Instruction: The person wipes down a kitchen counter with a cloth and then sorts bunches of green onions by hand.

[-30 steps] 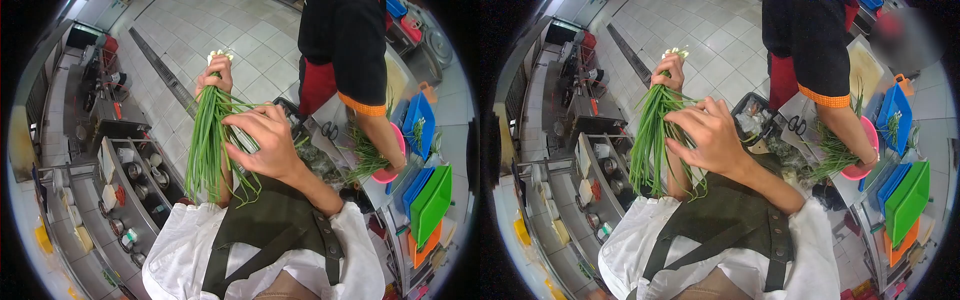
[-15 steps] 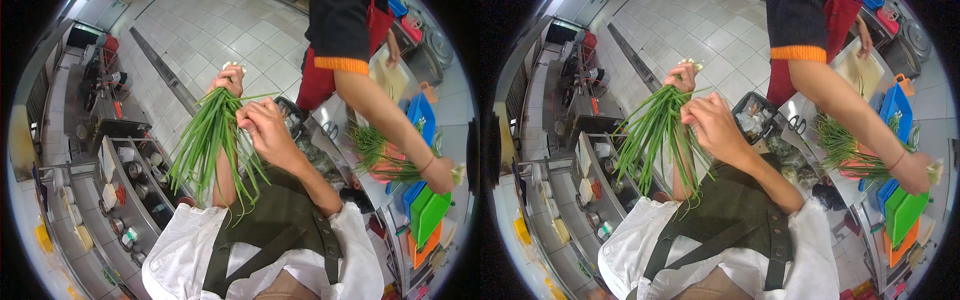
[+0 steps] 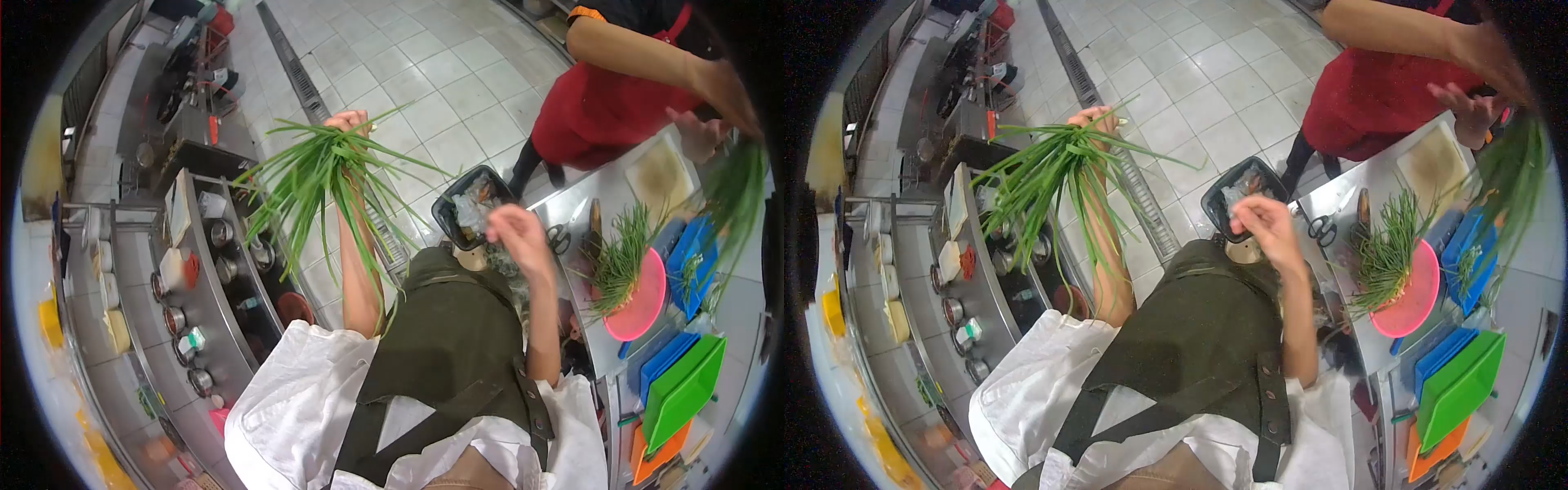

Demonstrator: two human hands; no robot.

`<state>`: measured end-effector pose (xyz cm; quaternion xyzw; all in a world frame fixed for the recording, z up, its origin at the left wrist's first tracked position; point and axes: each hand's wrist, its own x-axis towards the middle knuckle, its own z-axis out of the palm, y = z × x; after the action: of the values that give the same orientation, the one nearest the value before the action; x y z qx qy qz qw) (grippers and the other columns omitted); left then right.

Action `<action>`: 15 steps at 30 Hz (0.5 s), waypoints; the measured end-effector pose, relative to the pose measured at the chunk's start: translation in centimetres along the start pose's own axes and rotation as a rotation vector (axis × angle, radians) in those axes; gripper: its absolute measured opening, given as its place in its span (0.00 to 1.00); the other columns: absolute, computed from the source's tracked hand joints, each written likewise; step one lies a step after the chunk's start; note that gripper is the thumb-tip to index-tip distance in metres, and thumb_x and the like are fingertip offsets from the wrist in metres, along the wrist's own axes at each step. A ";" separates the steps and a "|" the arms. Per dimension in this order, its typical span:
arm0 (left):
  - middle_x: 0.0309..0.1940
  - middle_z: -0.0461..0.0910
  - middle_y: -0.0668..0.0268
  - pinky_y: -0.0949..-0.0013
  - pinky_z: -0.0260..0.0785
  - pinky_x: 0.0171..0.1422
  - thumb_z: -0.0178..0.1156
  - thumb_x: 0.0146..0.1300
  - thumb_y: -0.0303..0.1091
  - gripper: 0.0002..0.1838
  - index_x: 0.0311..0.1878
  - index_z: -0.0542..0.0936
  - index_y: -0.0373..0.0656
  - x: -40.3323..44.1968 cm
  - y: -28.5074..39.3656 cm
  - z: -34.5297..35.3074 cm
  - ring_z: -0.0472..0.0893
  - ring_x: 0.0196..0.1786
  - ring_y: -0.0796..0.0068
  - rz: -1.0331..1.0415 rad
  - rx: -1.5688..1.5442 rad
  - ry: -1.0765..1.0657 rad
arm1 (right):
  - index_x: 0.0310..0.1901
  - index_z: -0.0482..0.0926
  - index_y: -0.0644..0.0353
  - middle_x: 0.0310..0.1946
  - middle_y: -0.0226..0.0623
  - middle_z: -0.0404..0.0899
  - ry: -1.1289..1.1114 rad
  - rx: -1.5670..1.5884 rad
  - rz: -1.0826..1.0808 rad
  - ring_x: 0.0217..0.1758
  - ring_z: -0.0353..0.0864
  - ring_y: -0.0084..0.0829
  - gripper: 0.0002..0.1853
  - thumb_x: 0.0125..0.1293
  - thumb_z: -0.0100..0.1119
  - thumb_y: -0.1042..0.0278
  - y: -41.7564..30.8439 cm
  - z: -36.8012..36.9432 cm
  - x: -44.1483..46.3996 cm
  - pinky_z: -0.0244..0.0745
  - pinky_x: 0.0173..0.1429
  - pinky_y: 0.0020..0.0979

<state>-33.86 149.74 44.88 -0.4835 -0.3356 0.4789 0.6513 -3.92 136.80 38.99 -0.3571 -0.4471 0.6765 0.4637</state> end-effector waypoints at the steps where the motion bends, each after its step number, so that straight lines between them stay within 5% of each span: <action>1: 0.32 0.67 0.62 0.58 0.71 0.34 0.52 0.55 0.16 0.10 0.33 0.67 0.44 0.0 0.8 0.3 0.72 0.30 0.65 0.002 0.005 -0.006 | 0.45 0.78 0.68 0.33 0.35 0.82 0.069 -0.002 0.142 0.36 0.80 0.22 0.10 0.71 0.55 0.70 3.9 0.0 1.5 0.75 0.42 0.23; 2: 0.32 0.67 0.61 0.58 0.71 0.35 0.52 0.57 0.18 0.08 0.35 0.67 0.43 0.1 1.9 0.4 0.72 0.31 0.63 -0.039 0.078 -0.036 | 0.48 0.77 0.70 0.35 0.42 0.83 0.035 -0.231 0.145 0.38 0.81 0.27 0.12 0.70 0.55 0.70 9.3 -1.3 2.7 0.76 0.43 0.27; 3: 0.31 0.68 0.60 0.58 0.71 0.36 0.51 0.59 0.20 0.06 0.36 0.67 0.43 0.4 2.6 0.4 0.73 0.33 0.62 -0.083 0.147 -0.064 | 0.52 0.75 0.72 0.37 0.47 0.82 0.127 -0.982 0.232 0.38 0.82 0.31 0.16 0.68 0.56 0.69 13.6 -2.3 3.1 0.77 0.44 0.30; 4: 0.30 0.67 0.61 0.58 0.71 0.38 0.49 0.66 0.31 0.04 0.34 0.66 0.44 -1.1 -2.1 -0.7 0.73 0.33 0.63 -0.276 -0.293 0.078 | 0.53 0.75 0.70 0.35 0.47 0.83 0.265 -1.125 0.082 0.37 0.82 0.32 0.17 0.67 0.57 0.69 15.9 -2.2 2.7 0.77 0.44 0.31; 5: 0.30 0.67 0.61 0.58 0.71 0.38 0.49 0.66 0.31 0.04 0.34 0.66 0.44 -0.6 -1.3 -0.7 0.73 0.33 0.63 -0.280 -0.293 0.078 | 0.54 0.75 0.69 0.34 0.47 0.83 0.403 -1.262 -0.077 0.37 0.82 0.33 0.17 0.67 0.57 0.70 14.4 -0.5 2.6 0.77 0.44 0.31; 8: 0.29 0.67 0.62 0.59 0.69 0.45 0.45 0.69 0.46 0.14 0.33 0.65 0.46 0.5 3.3 -0.2 0.72 0.35 0.66 -0.288 -0.388 0.044 | 0.53 0.77 0.65 0.32 0.41 0.83 0.188 -0.561 -0.011 0.37 0.82 0.28 0.15 0.65 0.59 0.71 2.0 3.1 2.1 0.74 0.39 0.28; 9: 0.29 0.67 0.62 0.59 0.69 0.45 0.45 0.69 0.46 0.14 0.33 0.65 0.46 0.2 3.3 -0.2 0.72 0.35 0.66 -0.286 -0.391 0.048 | 0.53 0.77 0.65 0.32 0.41 0.83 0.192 -0.561 -0.008 0.37 0.82 0.28 0.15 0.65 0.59 0.71 -0.1 3.9 1.9 0.74 0.39 0.28; 12: 0.38 0.74 0.58 0.64 0.75 0.47 0.55 0.58 0.21 0.03 0.32 0.72 0.39 -1.0 2.7 -1.1 0.76 0.40 0.65 0.055 0.382 0.050 | 0.42 0.82 0.63 0.29 0.35 0.79 0.172 -0.285 -0.236 0.28 0.74 0.22 0.08 0.62 0.61 0.73 -5.4 6.1 1.1 0.65 0.33 0.23; 13: 0.38 0.74 0.58 0.64 0.75 0.47 0.55 0.58 0.21 0.03 0.32 0.72 0.39 -1.2 2.1 -1.9 0.76 0.40 0.65 0.046 0.376 0.056 | 0.42 0.82 0.63 0.29 0.35 0.79 0.180 -0.293 -0.239 0.28 0.74 0.22 0.08 0.62 0.61 0.73 -6.2 6.3 1.2 0.65 0.33 0.23; 15: 0.41 0.77 0.54 0.61 0.76 0.55 0.54 0.59 0.25 0.05 0.37 0.75 0.36 -1.4 3.2 -3.3 0.78 0.47 0.61 0.608 1.750 -0.248 | 0.39 0.81 0.63 0.28 0.35 0.79 0.427 -0.578 -0.697 0.27 0.71 0.26 0.07 0.59 0.62 0.74 -7.5 6.5 1.4 0.66 0.34 0.25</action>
<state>-32.33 147.64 40.89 0.1664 0.2182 0.7592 0.5901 -7.93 137.63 48.17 -0.4311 -0.6040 0.2416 0.6253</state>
